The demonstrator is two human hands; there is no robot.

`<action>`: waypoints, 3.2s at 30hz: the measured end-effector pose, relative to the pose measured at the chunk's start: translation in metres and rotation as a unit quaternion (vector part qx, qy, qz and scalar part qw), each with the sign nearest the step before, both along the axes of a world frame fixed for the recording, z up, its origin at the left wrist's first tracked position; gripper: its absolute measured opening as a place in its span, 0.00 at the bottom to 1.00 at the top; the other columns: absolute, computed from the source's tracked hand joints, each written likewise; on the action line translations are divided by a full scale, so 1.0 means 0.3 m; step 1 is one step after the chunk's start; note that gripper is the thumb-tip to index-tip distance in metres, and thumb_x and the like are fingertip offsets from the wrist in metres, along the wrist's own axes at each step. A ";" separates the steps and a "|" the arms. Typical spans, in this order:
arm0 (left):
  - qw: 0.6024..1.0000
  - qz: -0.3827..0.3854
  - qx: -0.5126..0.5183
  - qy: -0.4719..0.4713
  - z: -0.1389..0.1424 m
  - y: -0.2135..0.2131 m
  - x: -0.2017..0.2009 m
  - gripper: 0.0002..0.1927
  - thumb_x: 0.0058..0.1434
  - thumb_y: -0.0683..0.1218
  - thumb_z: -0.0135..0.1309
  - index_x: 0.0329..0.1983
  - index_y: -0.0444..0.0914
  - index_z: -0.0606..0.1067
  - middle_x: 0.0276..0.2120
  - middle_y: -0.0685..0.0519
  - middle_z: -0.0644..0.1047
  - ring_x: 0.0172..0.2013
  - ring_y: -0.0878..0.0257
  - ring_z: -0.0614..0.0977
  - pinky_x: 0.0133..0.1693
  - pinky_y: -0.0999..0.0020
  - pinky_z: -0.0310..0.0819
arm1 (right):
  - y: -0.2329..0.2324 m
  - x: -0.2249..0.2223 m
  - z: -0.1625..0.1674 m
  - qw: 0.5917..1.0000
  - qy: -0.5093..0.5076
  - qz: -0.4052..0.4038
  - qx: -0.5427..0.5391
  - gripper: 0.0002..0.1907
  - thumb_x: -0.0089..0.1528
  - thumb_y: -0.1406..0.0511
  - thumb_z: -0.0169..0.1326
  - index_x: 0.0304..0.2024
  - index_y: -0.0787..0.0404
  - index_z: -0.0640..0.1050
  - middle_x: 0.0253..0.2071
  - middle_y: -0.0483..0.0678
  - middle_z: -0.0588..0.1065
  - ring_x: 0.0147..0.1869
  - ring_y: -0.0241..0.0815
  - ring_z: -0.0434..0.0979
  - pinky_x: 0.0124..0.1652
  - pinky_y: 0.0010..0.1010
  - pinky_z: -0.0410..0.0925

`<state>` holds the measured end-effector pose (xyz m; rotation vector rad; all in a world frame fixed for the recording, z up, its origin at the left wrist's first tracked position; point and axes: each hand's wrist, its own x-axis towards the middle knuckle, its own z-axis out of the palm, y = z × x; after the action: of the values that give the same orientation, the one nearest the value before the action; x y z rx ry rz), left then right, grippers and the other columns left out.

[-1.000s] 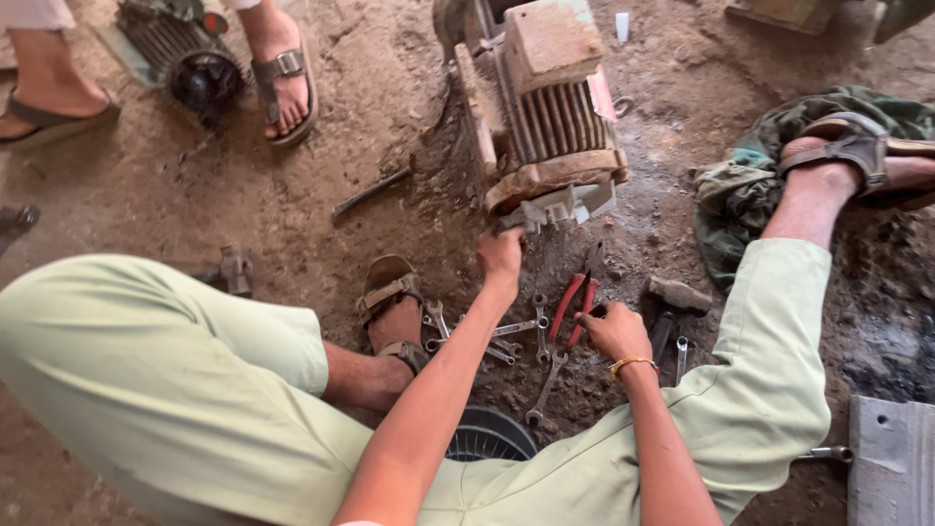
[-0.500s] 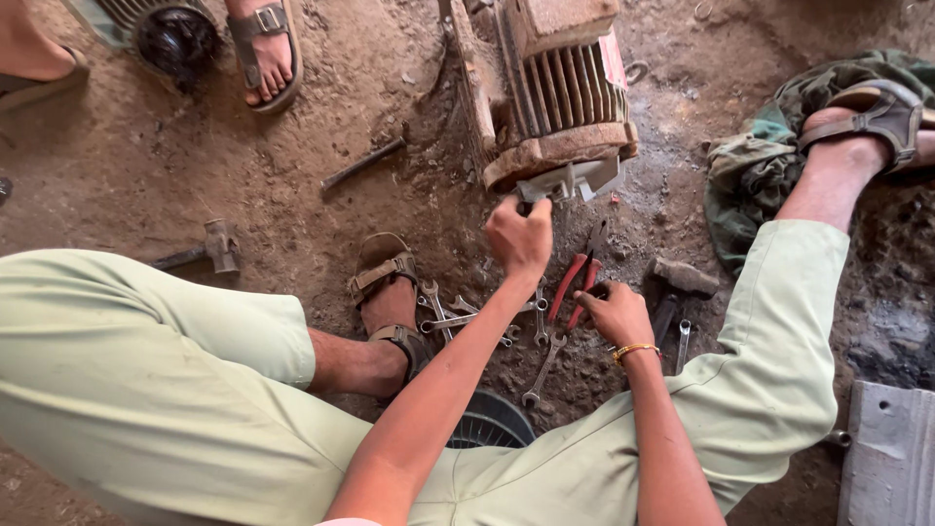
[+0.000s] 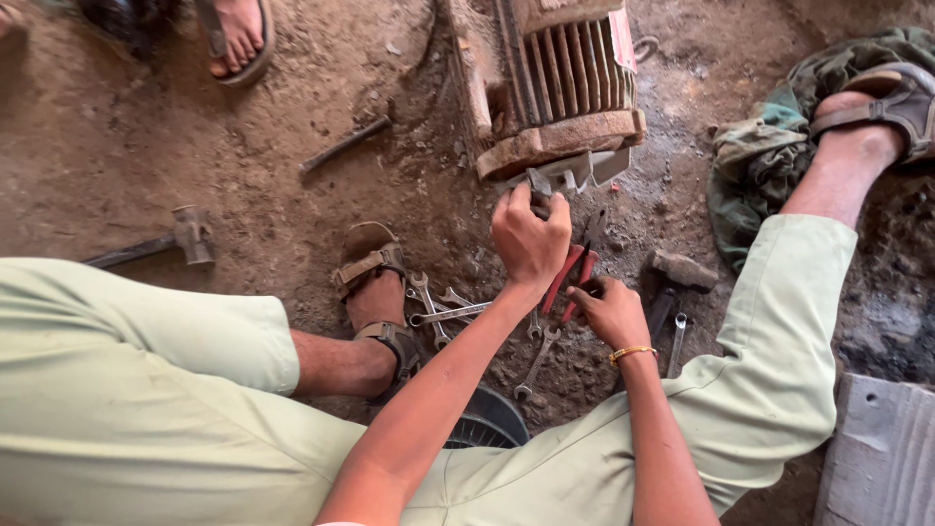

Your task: The person sits on the ground and uses a chisel and hammer to tap a motor housing, then uses pliers to adjust a component on the motor. The person repositions the motor and continues tapping and adjusting parts.

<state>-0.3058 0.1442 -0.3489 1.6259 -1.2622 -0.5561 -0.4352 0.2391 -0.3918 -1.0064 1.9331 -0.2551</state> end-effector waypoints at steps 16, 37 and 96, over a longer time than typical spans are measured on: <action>0.996 0.011 0.074 0.045 0.053 0.064 -0.143 0.48 0.59 0.45 0.59 0.73 0.22 0.46 0.45 0.31 0.75 0.43 0.45 0.80 0.47 0.56 0.76 | 0.089 -0.079 -0.280 0.973 0.141 0.154 -0.097 0.18 0.60 0.59 0.61 0.47 0.63 0.80 0.38 0.54 0.80 0.42 0.49 0.81 0.45 0.39 0.73; 0.970 -0.182 0.105 0.124 -0.186 0.298 -0.333 0.43 0.69 0.44 0.57 0.63 0.14 0.40 0.39 0.37 0.73 0.34 0.52 0.74 0.36 0.54 0.72 | 0.046 0.127 -0.204 0.986 0.053 0.135 0.084 0.13 0.57 0.62 0.65 0.38 0.60 0.77 0.25 0.51 0.78 0.26 0.49 0.78 0.29 0.41 0.70; 0.617 -0.553 0.230 -0.510 0.568 0.027 0.865 0.15 0.63 0.57 0.58 0.38 0.41 0.81 0.33 0.48 0.82 0.41 0.50 0.84 0.39 0.55 0.77 | 0.023 0.413 -0.260 0.784 0.061 0.603 0.130 0.12 0.55 0.65 0.54 0.38 0.51 0.86 0.40 0.55 0.82 0.45 0.57 0.83 0.46 0.47 0.75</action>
<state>-0.0464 0.1523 -0.1786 1.3266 -3.3141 -0.7013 -0.3113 0.2461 -0.4698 -1.8505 1.0251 0.8038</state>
